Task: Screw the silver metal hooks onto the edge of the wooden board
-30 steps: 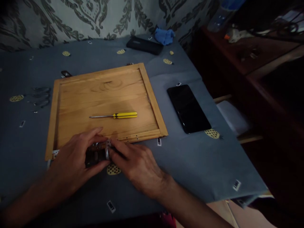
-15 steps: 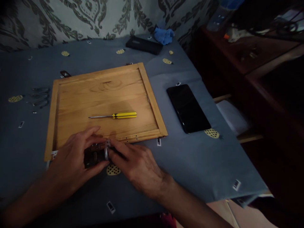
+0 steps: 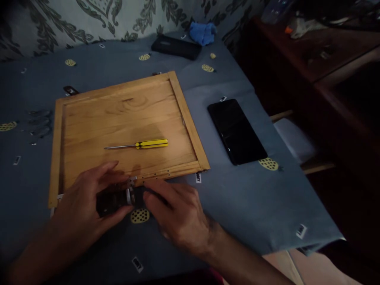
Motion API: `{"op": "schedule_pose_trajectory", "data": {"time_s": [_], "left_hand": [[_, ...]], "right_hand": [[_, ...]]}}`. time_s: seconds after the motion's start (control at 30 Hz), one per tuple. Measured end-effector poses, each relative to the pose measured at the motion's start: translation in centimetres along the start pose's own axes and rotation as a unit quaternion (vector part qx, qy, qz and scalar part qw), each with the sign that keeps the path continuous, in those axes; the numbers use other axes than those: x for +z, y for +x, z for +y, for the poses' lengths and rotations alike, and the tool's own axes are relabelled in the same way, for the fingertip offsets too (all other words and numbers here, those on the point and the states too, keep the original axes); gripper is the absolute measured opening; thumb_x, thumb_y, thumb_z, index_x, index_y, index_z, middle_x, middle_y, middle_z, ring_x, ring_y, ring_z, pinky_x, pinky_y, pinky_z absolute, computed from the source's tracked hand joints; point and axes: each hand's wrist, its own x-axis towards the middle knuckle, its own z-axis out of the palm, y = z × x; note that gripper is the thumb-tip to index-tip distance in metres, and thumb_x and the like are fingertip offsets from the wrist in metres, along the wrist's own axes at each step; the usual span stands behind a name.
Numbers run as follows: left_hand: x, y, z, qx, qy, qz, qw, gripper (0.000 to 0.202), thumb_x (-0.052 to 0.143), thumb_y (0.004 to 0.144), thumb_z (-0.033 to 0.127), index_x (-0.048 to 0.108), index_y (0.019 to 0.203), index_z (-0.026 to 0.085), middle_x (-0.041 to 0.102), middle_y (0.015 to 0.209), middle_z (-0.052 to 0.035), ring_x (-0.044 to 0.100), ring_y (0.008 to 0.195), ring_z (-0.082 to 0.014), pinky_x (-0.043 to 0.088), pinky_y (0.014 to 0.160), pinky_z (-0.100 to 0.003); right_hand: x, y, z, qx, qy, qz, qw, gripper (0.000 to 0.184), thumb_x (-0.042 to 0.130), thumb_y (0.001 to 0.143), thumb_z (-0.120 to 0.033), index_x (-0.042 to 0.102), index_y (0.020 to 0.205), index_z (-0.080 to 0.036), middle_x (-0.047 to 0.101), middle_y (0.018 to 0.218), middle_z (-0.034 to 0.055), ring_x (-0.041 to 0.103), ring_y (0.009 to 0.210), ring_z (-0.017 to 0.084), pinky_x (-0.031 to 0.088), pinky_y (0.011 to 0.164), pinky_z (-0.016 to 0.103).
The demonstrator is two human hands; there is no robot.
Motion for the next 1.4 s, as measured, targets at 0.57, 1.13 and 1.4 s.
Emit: {"op": "schedule_pose_trajectory", "data": {"time_s": [0.57,1.13,1.4], "left_hand": [[-0.2,0.1,0.1,-0.001,0.017,-0.007,1.000,0.065,0.069,0.083,0.030,0.035,0.138,0.022,0.075,0.109,-0.0094,0.064,0.109,-0.0353,0.051,0.093,-0.058],[-0.2,0.2,0.5,-0.011,0.039,-0.007,0.999,0.062,0.068,0.083,0.030,0.036,0.135,0.021,0.076,0.104,-0.0085,0.071,0.101,-0.0330,0.051,0.094,-0.057],[-0.3,0.3,0.7,-0.014,0.046,-0.008,0.999,0.058,0.067,0.084,0.032,0.037,0.133,0.023,0.077,0.104,-0.0071,0.072,0.101,-0.0331,0.051,0.093,-0.055]], "right_hand": [[0.2,0.7,-0.1,-0.009,-0.015,0.010,1.000,0.034,0.045,0.098,-0.008,0.069,0.075,-0.014,0.077,0.082,0.0048,0.069,0.062,0.011,0.055,0.055,0.023],[0.3,0.6,-0.1,0.000,-0.008,0.012,1.000,0.032,0.047,0.097,-0.006,0.068,0.075,-0.016,0.075,0.078,0.0022,0.066,0.058,0.009,0.052,0.052,0.023],[-0.1,1.1,-0.2,-0.004,-0.026,0.003,1.000,0.039,0.039,0.100,-0.007,0.067,0.074,-0.017,0.074,0.072,0.0009,0.063,0.055,0.008,0.050,0.052,0.021]]}}
